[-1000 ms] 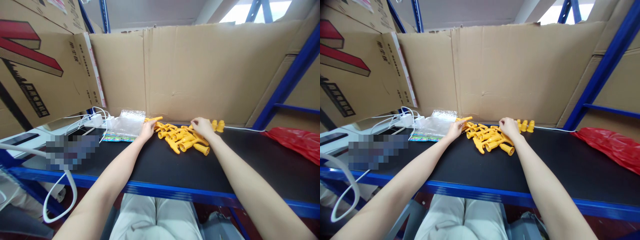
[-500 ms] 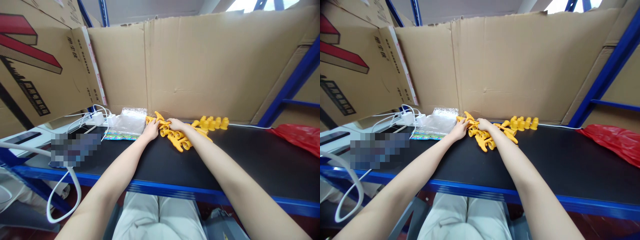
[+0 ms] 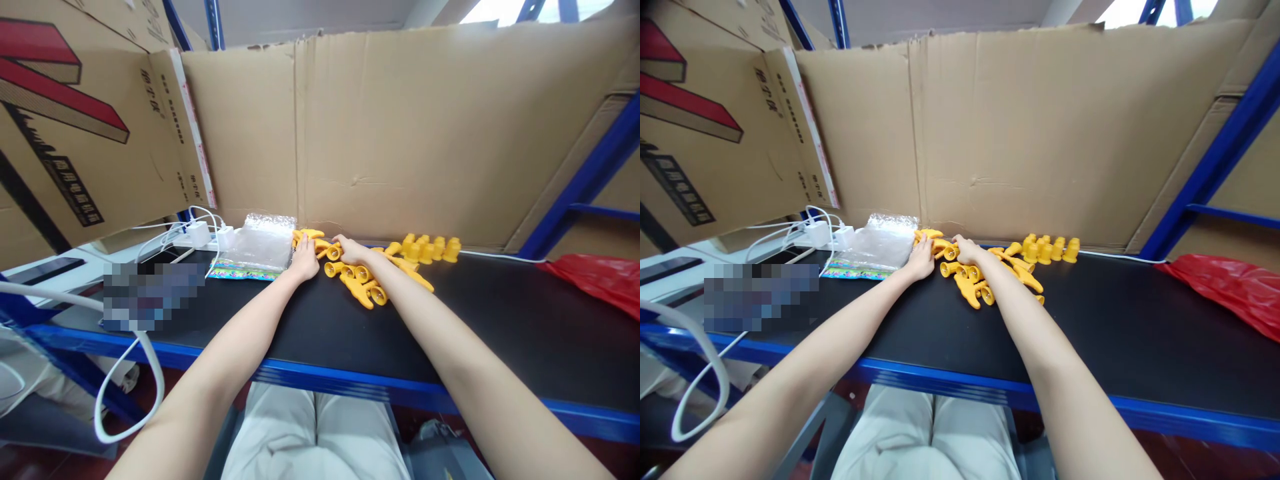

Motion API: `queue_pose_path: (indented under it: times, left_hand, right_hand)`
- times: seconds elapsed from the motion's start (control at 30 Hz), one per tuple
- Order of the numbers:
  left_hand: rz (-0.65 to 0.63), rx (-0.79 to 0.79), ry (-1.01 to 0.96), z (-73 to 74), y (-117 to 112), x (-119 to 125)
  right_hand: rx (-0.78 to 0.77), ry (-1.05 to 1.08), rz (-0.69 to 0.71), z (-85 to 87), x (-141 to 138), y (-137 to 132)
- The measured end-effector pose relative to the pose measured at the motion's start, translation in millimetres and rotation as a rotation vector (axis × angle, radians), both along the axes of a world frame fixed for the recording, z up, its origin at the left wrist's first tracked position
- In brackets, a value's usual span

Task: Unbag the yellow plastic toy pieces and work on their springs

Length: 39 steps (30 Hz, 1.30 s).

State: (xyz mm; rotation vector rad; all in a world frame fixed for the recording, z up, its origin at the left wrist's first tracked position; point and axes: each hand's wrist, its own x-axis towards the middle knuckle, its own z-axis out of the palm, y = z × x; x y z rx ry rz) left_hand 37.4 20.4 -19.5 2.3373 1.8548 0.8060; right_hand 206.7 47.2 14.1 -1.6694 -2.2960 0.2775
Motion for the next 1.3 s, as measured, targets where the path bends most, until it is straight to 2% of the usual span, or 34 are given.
queue_pose_path:
  times: [0.1,0.23,0.33,0.47,0.6,0.77,0.93,1.13,1.23,1.3]
  left_hand:
    - [0.017,0.009,0.002,1.7,-0.6,-0.6]
    - [0.050,0.066,0.001,4.3,-3.6,-0.2]
    - [0.056,0.119,0.021,6.5,-6.1,-0.8]
    - [0.043,0.165,0.028,6.9,-7.6,-1.2]
    - [0.001,0.196,0.045,3.6,-4.7,-1.0]
    - [-0.042,0.184,0.044,-0.5,0.8,-0.5]
    - [-0.066,0.209,0.044,-1.8,2.1,0.6]
    - [-0.128,0.191,0.054,-1.5,3.2,0.7]
    - [-0.145,0.280,0.004,6.5,-4.9,-0.6]
    - [-0.209,0.358,0.013,15.4,-14.2,-0.7]
  right_hand:
    - [0.126,0.000,0.019,2.4,1.3,-1.4]
    - [0.253,0.144,0.082,12.1,5.9,-3.5]
    - [0.299,0.313,0.010,22.9,11.1,-6.0]
    - [0.301,0.657,-0.085,35.7,20.9,-13.5]
    - [0.205,1.085,-0.166,40.6,34.7,-27.4]
    - [0.190,1.325,-0.226,35.5,55.9,-46.6]
    - [0.102,1.407,-0.238,30.4,66.8,-53.2]
    - [0.203,1.294,-0.211,23.8,64.0,-48.5]
    - [0.254,1.191,-0.163,21.4,59.2,-52.0]
    - [0.293,1.139,-0.101,22.0,55.2,-56.3]
